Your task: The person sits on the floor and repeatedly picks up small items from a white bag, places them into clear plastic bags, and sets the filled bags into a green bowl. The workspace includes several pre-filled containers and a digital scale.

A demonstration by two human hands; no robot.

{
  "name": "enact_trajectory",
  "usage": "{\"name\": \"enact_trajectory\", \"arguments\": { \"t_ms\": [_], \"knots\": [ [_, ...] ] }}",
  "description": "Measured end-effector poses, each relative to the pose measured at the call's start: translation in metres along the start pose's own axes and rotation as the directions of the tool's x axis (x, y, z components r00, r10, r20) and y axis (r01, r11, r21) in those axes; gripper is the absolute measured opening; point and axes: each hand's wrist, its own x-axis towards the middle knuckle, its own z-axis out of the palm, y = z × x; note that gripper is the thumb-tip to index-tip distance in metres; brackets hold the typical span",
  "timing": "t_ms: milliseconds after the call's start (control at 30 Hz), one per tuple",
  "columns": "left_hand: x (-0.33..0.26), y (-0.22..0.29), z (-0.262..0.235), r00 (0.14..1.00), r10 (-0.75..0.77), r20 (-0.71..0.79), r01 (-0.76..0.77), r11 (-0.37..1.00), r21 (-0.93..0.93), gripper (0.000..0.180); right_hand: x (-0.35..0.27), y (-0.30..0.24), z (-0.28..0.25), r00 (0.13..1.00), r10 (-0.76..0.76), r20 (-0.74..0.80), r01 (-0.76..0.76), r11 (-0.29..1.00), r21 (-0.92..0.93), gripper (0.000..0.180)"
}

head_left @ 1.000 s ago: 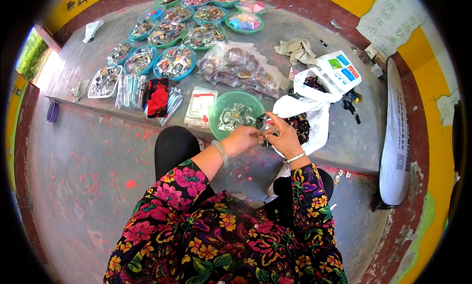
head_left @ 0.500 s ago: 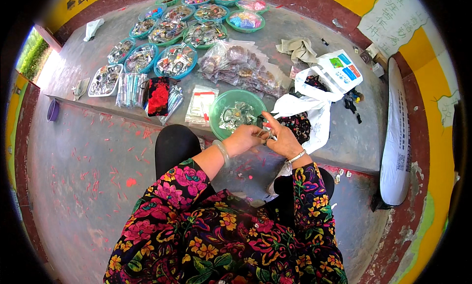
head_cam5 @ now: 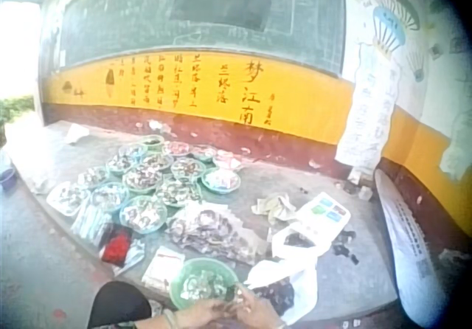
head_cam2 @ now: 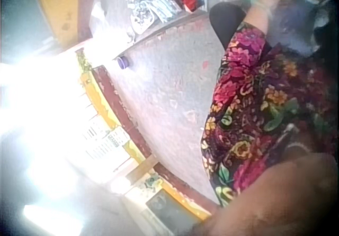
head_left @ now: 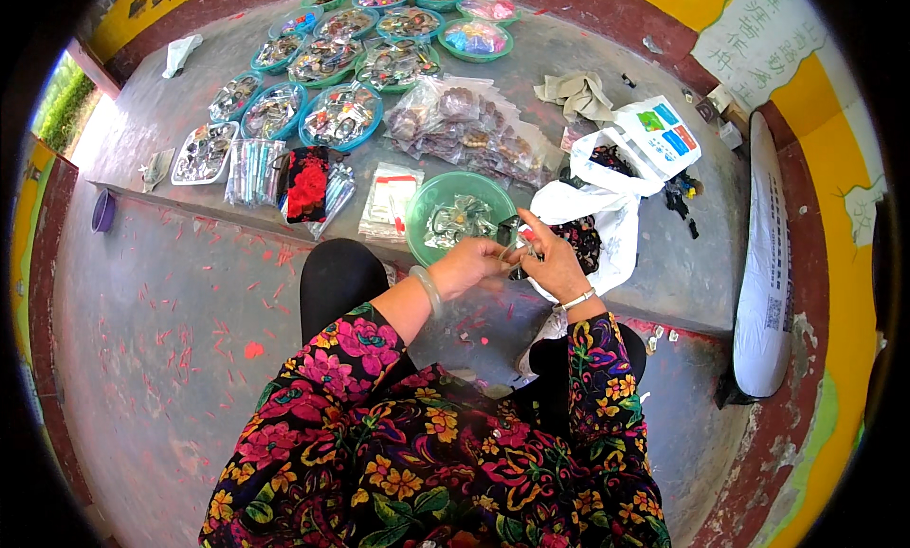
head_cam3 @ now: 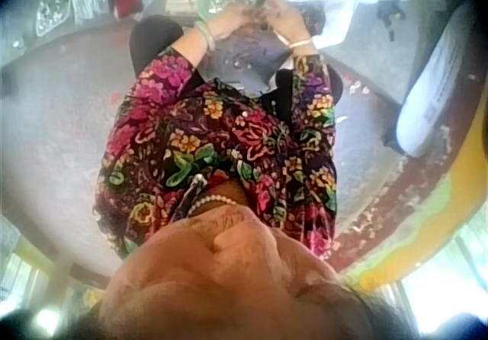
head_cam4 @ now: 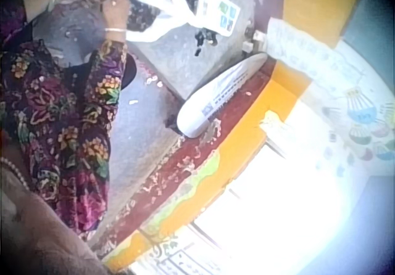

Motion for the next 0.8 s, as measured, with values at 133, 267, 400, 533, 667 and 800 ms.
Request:
{"name": "enact_trajectory", "arguments": {
  "t_ms": [133, 267, 400, 533, 667, 800],
  "knots": [
    [0.0064, -0.0068, -0.0029, 0.999, 0.031, -0.035, -0.033, 0.998, -0.054, 0.02, 0.0031, 0.0066, -0.0008, 0.951, -0.212, -0.227, 0.212, 0.977, -0.024, 0.055],
    [0.0047, -0.006, -0.004, 0.997, 0.064, -0.031, -0.068, 0.987, -0.149, 0.021, 0.0024, 0.0061, -0.0074, 0.944, -0.156, -0.29, 0.162, 0.987, -0.005, 0.041],
    [0.003, -0.0029, -0.001, 0.996, 0.088, -0.025, -0.09, 0.985, -0.148, 0.023, 0.001, 0.0037, -0.0048, 0.922, -0.169, -0.349, 0.2, 0.978, 0.054, 0.015],
    [0.001, -0.0013, 0.0003, 0.995, 0.1, -0.021, -0.102, 0.981, -0.166, 0.025, 0.0017, -0.0001, -0.006, 0.885, -0.304, -0.352, 0.281, 0.953, -0.117, 0.011],
    [0.0037, -0.0026, 0.0016, 0.994, 0.105, -0.02, -0.107, 0.981, -0.161, 0.027, 0.0019, 0.003, -0.0037, 0.883, -0.288, -0.371, 0.227, 0.953, -0.199, 0.012],
    [0.006, -0.0058, 0.0001, 0.994, 0.105, -0.02, -0.107, 0.974, -0.199, 0.028, 0.0045, 0.0065, 0.0015, 0.85, -0.346, -0.398, 0.233, 0.923, -0.307, 0.009]
  ]
}}
